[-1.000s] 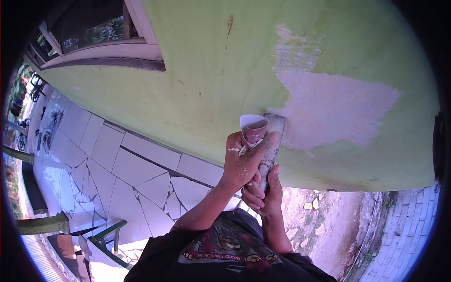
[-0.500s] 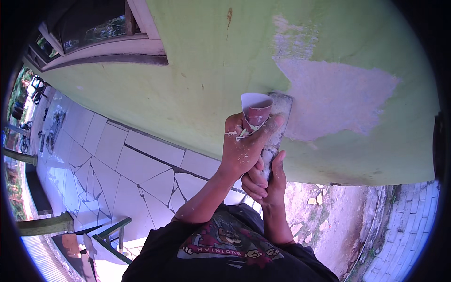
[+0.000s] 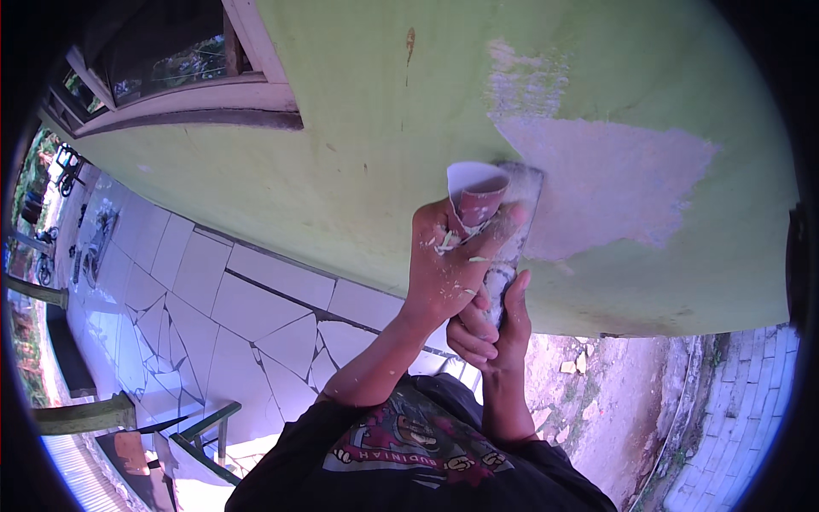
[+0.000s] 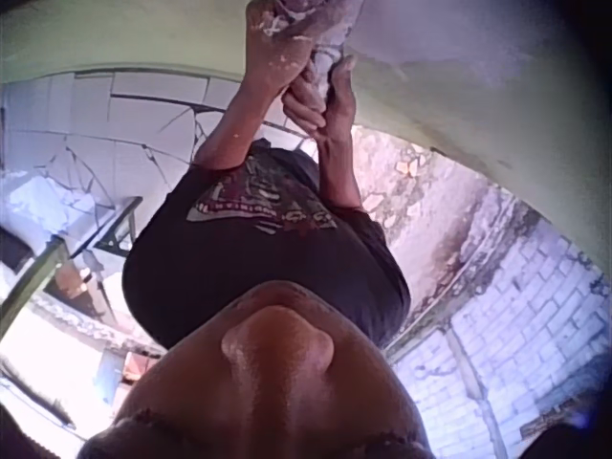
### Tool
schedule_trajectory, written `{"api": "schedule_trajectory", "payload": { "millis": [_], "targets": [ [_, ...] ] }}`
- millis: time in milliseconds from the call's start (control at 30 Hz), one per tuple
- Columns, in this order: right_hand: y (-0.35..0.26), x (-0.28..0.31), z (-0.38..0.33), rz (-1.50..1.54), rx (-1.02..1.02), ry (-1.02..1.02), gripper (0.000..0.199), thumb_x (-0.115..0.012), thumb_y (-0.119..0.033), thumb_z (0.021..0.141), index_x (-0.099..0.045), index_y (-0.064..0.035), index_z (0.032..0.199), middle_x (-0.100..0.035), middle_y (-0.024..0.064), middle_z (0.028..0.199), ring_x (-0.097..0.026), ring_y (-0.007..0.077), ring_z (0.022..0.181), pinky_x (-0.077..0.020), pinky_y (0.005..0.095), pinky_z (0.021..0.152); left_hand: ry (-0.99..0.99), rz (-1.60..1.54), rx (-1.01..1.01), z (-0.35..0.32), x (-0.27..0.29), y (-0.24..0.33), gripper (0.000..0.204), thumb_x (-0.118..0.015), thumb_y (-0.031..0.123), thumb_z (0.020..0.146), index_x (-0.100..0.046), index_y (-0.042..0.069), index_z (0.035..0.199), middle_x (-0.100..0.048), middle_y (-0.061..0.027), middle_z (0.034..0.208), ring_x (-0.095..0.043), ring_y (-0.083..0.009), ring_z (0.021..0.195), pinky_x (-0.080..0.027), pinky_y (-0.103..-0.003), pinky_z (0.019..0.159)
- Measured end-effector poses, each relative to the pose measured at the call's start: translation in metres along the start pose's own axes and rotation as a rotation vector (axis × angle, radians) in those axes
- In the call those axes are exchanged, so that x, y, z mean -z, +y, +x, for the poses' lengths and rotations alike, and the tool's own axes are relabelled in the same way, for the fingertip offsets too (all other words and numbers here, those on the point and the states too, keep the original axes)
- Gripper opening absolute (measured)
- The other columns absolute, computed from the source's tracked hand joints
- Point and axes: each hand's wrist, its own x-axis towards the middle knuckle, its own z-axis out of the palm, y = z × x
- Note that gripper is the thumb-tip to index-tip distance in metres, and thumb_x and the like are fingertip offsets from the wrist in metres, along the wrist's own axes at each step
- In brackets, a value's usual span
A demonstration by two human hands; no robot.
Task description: The person scrapes paint off an exterior wall using a putty knife, then sands the wall with sandpaper.
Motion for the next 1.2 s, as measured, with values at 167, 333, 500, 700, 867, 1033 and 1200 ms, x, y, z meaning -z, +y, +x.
{"api": "schedule_trajectory", "payload": {
  "millis": [167,333,500,700,867,1033,1200],
  "targets": [
    [0.006,-0.003,-0.006,-0.017,-0.026,0.062,0.055,-0.026,-0.060,0.097,-0.042,-0.0077,0.089,-0.036,-0.0024,0.052,-0.033,0.0046,0.032,-0.0268,0.0170,0.028,0.065,-0.011,-0.021,-0.006,-0.002,-0.009,0.048,-0.079,0.026,0.078,-0.040,0.000,0.085,-0.056,-0.0070,0.076,-0.051,-0.0102,0.041,-0.038,-0.025,0.030],
    [0.003,-0.011,-0.001,-0.099,-0.004,0.078,0.055,-0.025,-0.059,0.097,-0.042,-0.0079,0.089,-0.036,-0.0026,0.052,-0.031,0.0046,0.032,-0.0256,0.0171,0.028,0.086,-0.069,0.011,-0.002,0.000,-0.006,0.045,-0.079,0.027,0.079,-0.047,-0.002,0.090,-0.059,-0.0076,0.074,-0.050,-0.0080,0.040,-0.036,-0.022,0.030],
    [0.014,-0.010,-0.007,-0.083,0.022,0.127,0.055,-0.024,-0.059,0.097,-0.042,-0.0080,0.089,-0.036,-0.0025,0.052,-0.031,0.0045,0.032,-0.0254,0.0173,0.028,0.178,-0.048,0.014,-0.007,0.001,-0.014,0.046,-0.080,0.031,0.078,-0.049,-0.001,0.090,-0.058,-0.0060,0.070,-0.046,-0.0078,0.036,-0.035,-0.022,0.030],
    [0.004,-0.022,0.010,-0.127,0.044,0.037,0.055,-0.025,-0.060,0.097,-0.041,-0.0082,0.088,-0.035,-0.0026,0.052,-0.030,0.0042,0.032,-0.0254,0.0175,0.028,-0.013,-0.045,0.035,0.002,0.005,0.020,0.044,-0.080,0.026,0.078,-0.048,-0.002,0.091,-0.059,-0.0065,0.071,-0.046,-0.0069,0.036,-0.035,-0.022,0.030],
    [0.016,-0.012,0.004,-0.062,-0.001,0.134,0.054,-0.028,-0.060,0.096,-0.041,-0.0085,0.087,-0.035,-0.0032,0.052,-0.030,0.0045,0.031,-0.0240,0.0169,0.028,0.217,-0.094,-0.113,0.001,0.001,-0.020,0.043,-0.080,0.028,0.077,-0.050,0.001,0.091,-0.058,-0.0051,0.071,-0.046,-0.0075,0.036,-0.034,-0.022,0.030],
    [-0.002,-0.034,0.020,-0.132,0.050,0.016,0.053,-0.028,-0.058,0.097,-0.042,-0.0075,0.088,-0.035,-0.0026,0.053,-0.030,0.0049,0.033,-0.0245,0.0179,0.029,0.161,-0.055,0.045,0.003,-0.004,0.028,0.047,-0.080,0.027,0.078,-0.047,0.000,0.098,-0.057,-0.0052,0.073,-0.045,-0.0077,0.036,-0.034,-0.022,0.030],
    [0.012,0.018,-0.016,-0.239,-0.025,0.204,0.054,-0.034,-0.056,0.097,-0.045,-0.0035,0.090,-0.037,0.0000,0.057,-0.030,0.0061,0.038,-0.0245,0.0190,0.033,0.152,-0.098,0.063,-0.002,0.012,-0.052,0.044,-0.078,0.025,0.080,-0.043,0.003,0.097,-0.055,-0.0025,0.070,-0.045,-0.0066,0.041,-0.034,-0.022,0.034]
  ]
}}
